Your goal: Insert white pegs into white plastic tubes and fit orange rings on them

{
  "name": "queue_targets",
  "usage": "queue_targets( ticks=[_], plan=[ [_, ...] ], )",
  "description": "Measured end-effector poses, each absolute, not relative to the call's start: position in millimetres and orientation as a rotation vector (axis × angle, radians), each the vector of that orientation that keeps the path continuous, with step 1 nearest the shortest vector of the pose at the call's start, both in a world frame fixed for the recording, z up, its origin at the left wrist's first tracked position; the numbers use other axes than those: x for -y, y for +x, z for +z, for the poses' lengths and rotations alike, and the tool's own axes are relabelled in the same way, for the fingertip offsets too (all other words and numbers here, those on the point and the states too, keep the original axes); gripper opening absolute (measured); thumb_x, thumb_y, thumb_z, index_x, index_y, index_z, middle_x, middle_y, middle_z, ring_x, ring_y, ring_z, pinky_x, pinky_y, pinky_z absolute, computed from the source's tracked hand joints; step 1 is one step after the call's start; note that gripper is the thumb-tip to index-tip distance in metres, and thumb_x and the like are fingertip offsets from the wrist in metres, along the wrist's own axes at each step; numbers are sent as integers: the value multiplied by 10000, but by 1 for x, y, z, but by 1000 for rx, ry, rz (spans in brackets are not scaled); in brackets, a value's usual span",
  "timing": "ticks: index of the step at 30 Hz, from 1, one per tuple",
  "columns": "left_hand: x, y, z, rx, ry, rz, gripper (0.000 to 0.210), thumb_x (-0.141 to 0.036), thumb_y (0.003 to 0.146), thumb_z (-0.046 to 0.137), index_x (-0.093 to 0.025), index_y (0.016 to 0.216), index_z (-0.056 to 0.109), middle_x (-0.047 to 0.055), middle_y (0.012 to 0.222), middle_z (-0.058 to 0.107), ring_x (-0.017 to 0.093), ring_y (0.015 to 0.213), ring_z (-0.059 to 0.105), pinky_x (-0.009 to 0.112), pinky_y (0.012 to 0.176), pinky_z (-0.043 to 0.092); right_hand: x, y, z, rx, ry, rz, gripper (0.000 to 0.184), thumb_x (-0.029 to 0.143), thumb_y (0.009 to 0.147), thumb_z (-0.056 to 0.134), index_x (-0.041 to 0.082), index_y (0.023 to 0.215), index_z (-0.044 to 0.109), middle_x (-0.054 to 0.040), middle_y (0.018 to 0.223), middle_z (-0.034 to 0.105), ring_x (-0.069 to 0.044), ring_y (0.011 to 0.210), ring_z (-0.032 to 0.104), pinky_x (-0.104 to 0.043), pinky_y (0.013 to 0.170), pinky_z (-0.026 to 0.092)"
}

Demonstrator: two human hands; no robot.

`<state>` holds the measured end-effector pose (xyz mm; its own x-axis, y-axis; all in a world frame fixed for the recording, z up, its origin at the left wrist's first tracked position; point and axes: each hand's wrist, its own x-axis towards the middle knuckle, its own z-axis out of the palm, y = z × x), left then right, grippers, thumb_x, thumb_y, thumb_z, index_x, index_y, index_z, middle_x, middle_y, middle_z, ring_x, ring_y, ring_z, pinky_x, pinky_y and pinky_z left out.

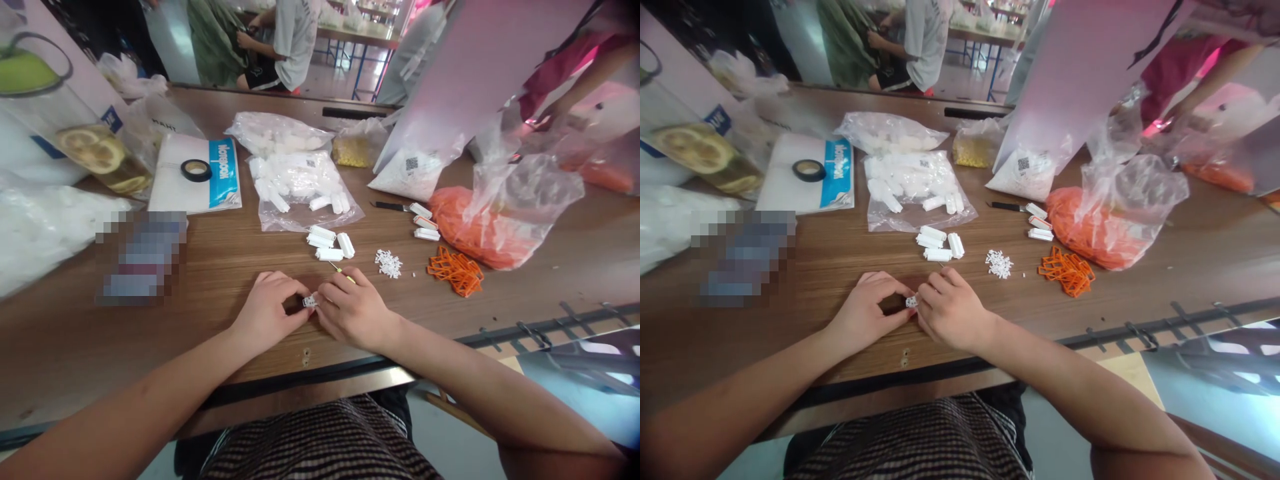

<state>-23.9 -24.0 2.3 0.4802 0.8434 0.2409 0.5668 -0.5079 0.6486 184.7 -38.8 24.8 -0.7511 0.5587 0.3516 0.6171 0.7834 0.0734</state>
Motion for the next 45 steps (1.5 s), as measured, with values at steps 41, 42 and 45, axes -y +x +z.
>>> queue_targets(
  ticks=[41,42,45],
  plan=[
    [25,-23,2,-1136,2212,791,91,-277,808,731,-244,868,671,-43,836,722,187,829,600,398,873,372,33,192,21,2459,-890,1,98,185,864,622,226,934,677,-1,921,733,-166,814,610,-396,867,402],
    [25,-23,2,-1137,2214,792,90,-278,810,730,-245,870,672,-45,838,722,185,829,598,398,874,372,33,191,22,2452,-908,11,87,191,864,620,222,918,681,-6,916,725,-169,813,600,-393,858,402],
    [26,-23,2,-1139,2218,795,92,-282,810,733,-245,871,674,-46,836,719,183,830,597,395,871,374,33,188,24,2432,-966,50,77,214,864,613,206,850,688,-19,877,696,-171,791,562,-383,836,400]
  ],
)
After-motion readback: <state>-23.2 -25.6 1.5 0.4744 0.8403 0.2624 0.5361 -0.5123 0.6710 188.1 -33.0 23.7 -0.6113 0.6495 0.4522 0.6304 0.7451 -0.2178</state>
